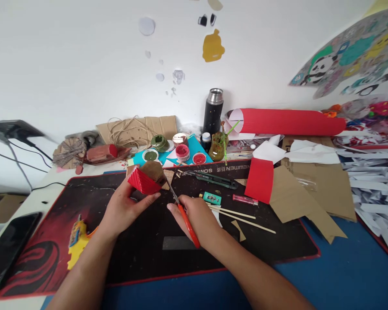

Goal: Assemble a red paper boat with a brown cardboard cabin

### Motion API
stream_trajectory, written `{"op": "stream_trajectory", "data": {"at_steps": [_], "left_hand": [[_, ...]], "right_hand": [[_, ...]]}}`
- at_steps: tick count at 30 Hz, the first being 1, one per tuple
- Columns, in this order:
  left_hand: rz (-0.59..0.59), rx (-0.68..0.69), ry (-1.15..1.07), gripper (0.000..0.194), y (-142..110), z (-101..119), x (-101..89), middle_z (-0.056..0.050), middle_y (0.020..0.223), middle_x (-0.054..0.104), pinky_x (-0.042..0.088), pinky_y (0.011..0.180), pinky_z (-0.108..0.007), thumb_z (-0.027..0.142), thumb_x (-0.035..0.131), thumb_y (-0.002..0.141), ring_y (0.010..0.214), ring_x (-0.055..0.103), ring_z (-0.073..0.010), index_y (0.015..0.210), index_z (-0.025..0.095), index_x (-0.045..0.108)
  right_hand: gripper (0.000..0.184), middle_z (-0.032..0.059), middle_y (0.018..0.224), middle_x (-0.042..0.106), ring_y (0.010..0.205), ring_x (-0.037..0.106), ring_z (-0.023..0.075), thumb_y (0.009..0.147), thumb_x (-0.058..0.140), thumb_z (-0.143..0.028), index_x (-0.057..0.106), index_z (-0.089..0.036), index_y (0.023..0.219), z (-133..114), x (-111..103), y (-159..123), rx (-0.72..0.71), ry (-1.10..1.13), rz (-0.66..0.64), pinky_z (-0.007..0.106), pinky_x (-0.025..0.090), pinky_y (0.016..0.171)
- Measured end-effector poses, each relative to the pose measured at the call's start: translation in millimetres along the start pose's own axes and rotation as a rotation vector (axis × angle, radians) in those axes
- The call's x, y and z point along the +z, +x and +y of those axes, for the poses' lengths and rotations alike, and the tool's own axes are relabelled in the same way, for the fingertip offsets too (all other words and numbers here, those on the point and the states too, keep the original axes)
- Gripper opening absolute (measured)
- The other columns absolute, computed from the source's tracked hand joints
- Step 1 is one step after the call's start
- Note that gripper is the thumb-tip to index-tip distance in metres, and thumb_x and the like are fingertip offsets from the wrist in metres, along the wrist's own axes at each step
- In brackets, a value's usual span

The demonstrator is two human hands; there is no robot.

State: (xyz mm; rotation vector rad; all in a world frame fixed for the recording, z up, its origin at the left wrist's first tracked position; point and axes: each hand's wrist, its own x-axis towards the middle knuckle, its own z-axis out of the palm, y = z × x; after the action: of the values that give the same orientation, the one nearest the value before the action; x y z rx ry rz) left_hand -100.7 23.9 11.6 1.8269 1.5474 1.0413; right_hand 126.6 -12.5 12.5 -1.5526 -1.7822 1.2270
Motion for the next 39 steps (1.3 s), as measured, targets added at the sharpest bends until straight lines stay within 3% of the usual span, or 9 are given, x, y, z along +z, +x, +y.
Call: {"op": "stream_trajectory", "data": {"at_steps": [9, 14, 17, 21, 26, 28, 33, 39], "left_hand": [[-0.016, -0.081, -0.053, 0.050, 1, 2, -2.4, -0.010, 0.103, 0.084, 0.066, 0.093, -0.049, 0.061, 0.089, 0.074, 0.099, 0.080, -0.0343, 0.101, 0.023, 0.074], [-0.003, -0.174, -0.184, 0.046, 1, 6, -9.7, -0.010, 0.104, 0.087, 0.068, 0.088, -0.048, 0.057, 0.092, 0.070, 0.093, 0.081, -0.0344, 0.099, 0.024, 0.079], [-0.022, -0.157, -0.194, 0.038, 2, 7, -13.6, -0.009, 0.102, 0.087, 0.068, 0.089, -0.048, 0.051, 0.091, 0.072, 0.093, 0.081, -0.0346, 0.098, 0.025, 0.083], [-0.045, -0.124, -0.189, 0.032, 3, 7, -13.8, -0.008, 0.102, 0.087, 0.068, 0.091, -0.047, 0.046, 0.091, 0.073, 0.093, 0.082, -0.0336, 0.097, 0.024, 0.084], [-0.061, -0.134, -0.200, 0.036, 1, 8, -11.7, -0.009, 0.106, 0.088, 0.068, 0.090, -0.044, 0.045, 0.091, 0.073, 0.096, 0.082, -0.0334, 0.101, 0.023, 0.084], [-0.066, -0.139, -0.184, 0.041, 1, 8, -11.4, -0.011, 0.105, 0.088, 0.068, 0.091, -0.045, 0.051, 0.091, 0.072, 0.097, 0.082, -0.0346, 0.100, 0.021, 0.083], [-0.079, -0.151, -0.134, 0.058, 3, 11, -10.7, -0.014, 0.103, 0.087, 0.068, 0.089, -0.047, 0.068, 0.089, 0.071, 0.095, 0.081, -0.0364, 0.099, 0.018, 0.081], [-0.082, -0.136, -0.134, 0.059, 2, 17, -7.7, -0.015, 0.105, 0.087, 0.066, 0.097, -0.054, 0.071, 0.090, 0.069, 0.099, 0.081, -0.0389, 0.098, 0.020, 0.082]], "right_hand": [[0.038, -0.0031, 0.059, 0.051, 0.056, 0.047, 0.0136, 0.102, 0.065, -0.030, 0.046, -0.023, 0.070, 8, 9, 4, -0.043, 0.017, 0.018, 0.028, 0.032, 0.060], [0.035, -0.0054, 0.058, 0.053, 0.049, 0.051, 0.0124, 0.102, 0.070, -0.047, 0.058, -0.023, 0.080, 13, 5, 2, -0.032, 0.201, -0.067, 0.025, 0.034, 0.053], [0.037, -0.0059, 0.053, 0.058, 0.047, 0.059, 0.0141, 0.104, 0.066, -0.056, 0.061, -0.024, 0.088, 15, -1, 1, 0.011, 0.331, -0.129, 0.024, 0.042, 0.053], [0.042, -0.0024, 0.059, 0.068, 0.055, 0.068, 0.0161, 0.106, 0.064, -0.063, 0.062, -0.023, 0.090, 16, -7, 1, 0.000, 0.428, -0.147, 0.024, 0.049, 0.057], [0.043, 0.0004, 0.080, 0.077, 0.076, 0.078, 0.0188, 0.098, 0.076, -0.066, 0.067, -0.024, 0.096, 16, -5, 2, -0.038, 0.486, -0.198, 0.024, 0.054, 0.066], [0.044, -0.0002, 0.082, 0.076, 0.077, 0.078, 0.0186, 0.095, 0.078, -0.066, 0.066, -0.024, 0.097, 16, -4, 1, -0.027, 0.508, -0.217, 0.024, 0.055, 0.066], [0.046, -0.0036, 0.068, 0.067, 0.052, 0.064, 0.0139, 0.098, 0.073, -0.069, 0.065, -0.024, 0.095, 14, -7, -1, 0.001, 0.390, -0.154, 0.023, 0.045, 0.051], [0.044, -0.0029, 0.067, 0.064, 0.053, 0.061, 0.0139, 0.102, 0.067, -0.068, 0.065, -0.024, 0.094, 12, -9, -2, -0.024, 0.261, -0.112, 0.025, 0.041, 0.055]]}}
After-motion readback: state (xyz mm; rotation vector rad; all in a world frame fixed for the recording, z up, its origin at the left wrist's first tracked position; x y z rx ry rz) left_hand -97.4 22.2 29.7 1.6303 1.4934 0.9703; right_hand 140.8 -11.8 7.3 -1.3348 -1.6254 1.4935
